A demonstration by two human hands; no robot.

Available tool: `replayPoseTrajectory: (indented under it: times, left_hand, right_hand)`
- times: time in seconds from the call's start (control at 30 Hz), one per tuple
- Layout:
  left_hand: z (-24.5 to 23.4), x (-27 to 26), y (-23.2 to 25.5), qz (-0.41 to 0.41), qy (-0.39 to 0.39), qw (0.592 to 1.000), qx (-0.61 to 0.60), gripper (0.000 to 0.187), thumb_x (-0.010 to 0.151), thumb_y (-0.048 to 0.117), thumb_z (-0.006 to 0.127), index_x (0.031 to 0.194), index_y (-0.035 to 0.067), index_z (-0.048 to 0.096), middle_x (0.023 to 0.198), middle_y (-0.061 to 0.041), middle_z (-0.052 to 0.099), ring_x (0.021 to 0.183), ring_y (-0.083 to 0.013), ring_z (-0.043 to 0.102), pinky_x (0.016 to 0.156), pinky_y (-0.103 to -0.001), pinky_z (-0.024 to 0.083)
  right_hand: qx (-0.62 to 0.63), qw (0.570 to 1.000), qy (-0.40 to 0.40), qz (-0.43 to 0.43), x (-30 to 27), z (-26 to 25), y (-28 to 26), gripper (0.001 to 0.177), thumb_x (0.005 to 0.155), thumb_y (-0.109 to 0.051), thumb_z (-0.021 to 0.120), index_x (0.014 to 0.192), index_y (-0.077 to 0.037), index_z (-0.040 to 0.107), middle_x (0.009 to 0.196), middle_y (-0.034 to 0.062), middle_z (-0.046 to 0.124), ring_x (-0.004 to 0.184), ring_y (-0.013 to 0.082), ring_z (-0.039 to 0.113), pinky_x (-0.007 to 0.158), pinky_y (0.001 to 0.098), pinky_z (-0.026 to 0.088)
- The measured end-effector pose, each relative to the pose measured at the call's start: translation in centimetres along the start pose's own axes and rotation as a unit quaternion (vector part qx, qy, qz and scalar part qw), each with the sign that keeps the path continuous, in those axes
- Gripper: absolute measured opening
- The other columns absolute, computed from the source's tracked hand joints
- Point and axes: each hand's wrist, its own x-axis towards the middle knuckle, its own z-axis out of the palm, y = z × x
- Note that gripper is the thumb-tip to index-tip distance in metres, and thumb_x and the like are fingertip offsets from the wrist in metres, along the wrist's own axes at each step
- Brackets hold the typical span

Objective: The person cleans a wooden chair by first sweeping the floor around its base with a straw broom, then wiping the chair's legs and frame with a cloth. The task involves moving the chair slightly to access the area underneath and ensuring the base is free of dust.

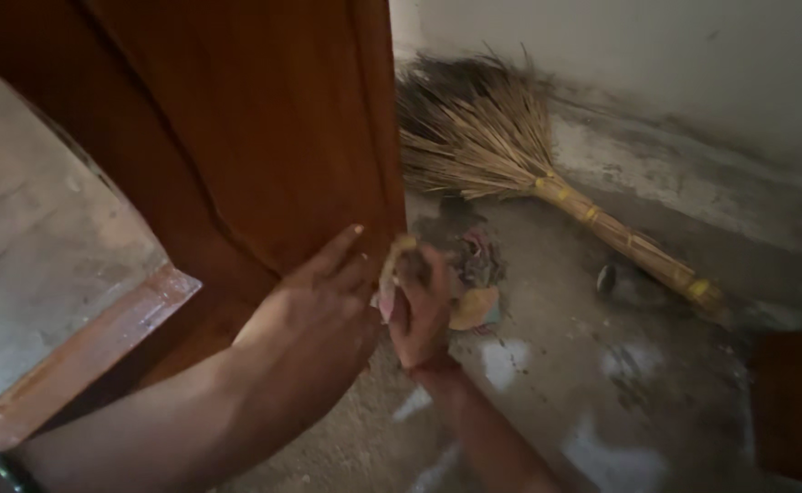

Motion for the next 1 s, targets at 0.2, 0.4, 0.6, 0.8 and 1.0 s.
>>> replayPoseTrajectory:
  times: [0.2,0.4,0.6,0.8,1.0]
  left_hand:
    - [-0.4,-0.3,0.1,-0.001,-0.006,0.999,-0.045,0.03,0.089,0.026,0.064,0.112,0.011,0.075,0.127,-0.015,0.065,0.137,-0.0321,0.047,0.124,-0.052,0.003]
    - [0.0,0.2,0.0,-0.01,0.021,0.998,-0.057,0.03,0.091,0.032,0.063,0.102,0.007,0.075,0.12,-0.014,0.07,0.137,-0.0288,0.049,0.129,-0.054,0.004]
    - [-0.9,-0.2,-0.1,0.002,-0.066,0.996,-0.054,0.019,0.091,0.018,0.061,0.094,0.011,0.079,0.117,-0.012,0.071,0.138,-0.0288,0.046,0.13,-0.053,-0.001]
    - [-1.5,-0.8,-0.4,0.008,0.014,0.999,-0.038,0.025,0.088,0.027,0.062,0.088,0.011,0.081,0.112,-0.014,0.072,0.132,-0.03,0.052,0.128,-0.052,0.004]
    - [-2.0,-0.7,-0.2,0.017,-0.032,0.999,-0.024,0.025,0.09,0.022,0.06,0.102,0.009,0.077,0.116,-0.015,0.072,0.134,-0.0301,0.052,0.124,-0.052,0.004]
  right_hand:
    - [0.12,0.969,-0.026,0.216,-1.8,-0.9,0.3,0.025,0.1,-0.011,0.06,0.125,-0.006,0.06,0.106,0.0013,0.066,0.09,0.0166,0.063,0.078,0.0334,0.052]
    - [-0.027,0.999,-0.007,0.025,2.7,-0.5,-8.0,0.019,0.09,0.004,0.061,0.108,-0.002,0.062,0.098,0.0095,0.069,0.087,0.0239,0.071,0.076,0.0341,0.057]
    - [-0.159,0.981,-0.038,-0.108,1.5,-0.2,-5.0,0.018,0.089,0.009,0.064,0.105,0.0,0.069,0.102,0.0148,0.067,0.091,0.03,0.069,0.076,0.0375,0.057]
    - [-0.273,0.956,-0.069,-0.085,1.0,-1.3,-0.1,0.019,0.074,0.009,0.067,0.089,-0.002,0.071,0.092,0.0136,0.07,0.087,0.0372,0.068,0.078,0.0444,0.053]
    - [-0.107,0.99,0.002,-0.088,3.7,0.0,-8.5,0.021,0.088,0.008,0.064,0.105,0.001,0.073,0.106,0.0133,0.071,0.09,0.0283,0.074,0.079,0.0333,0.058]
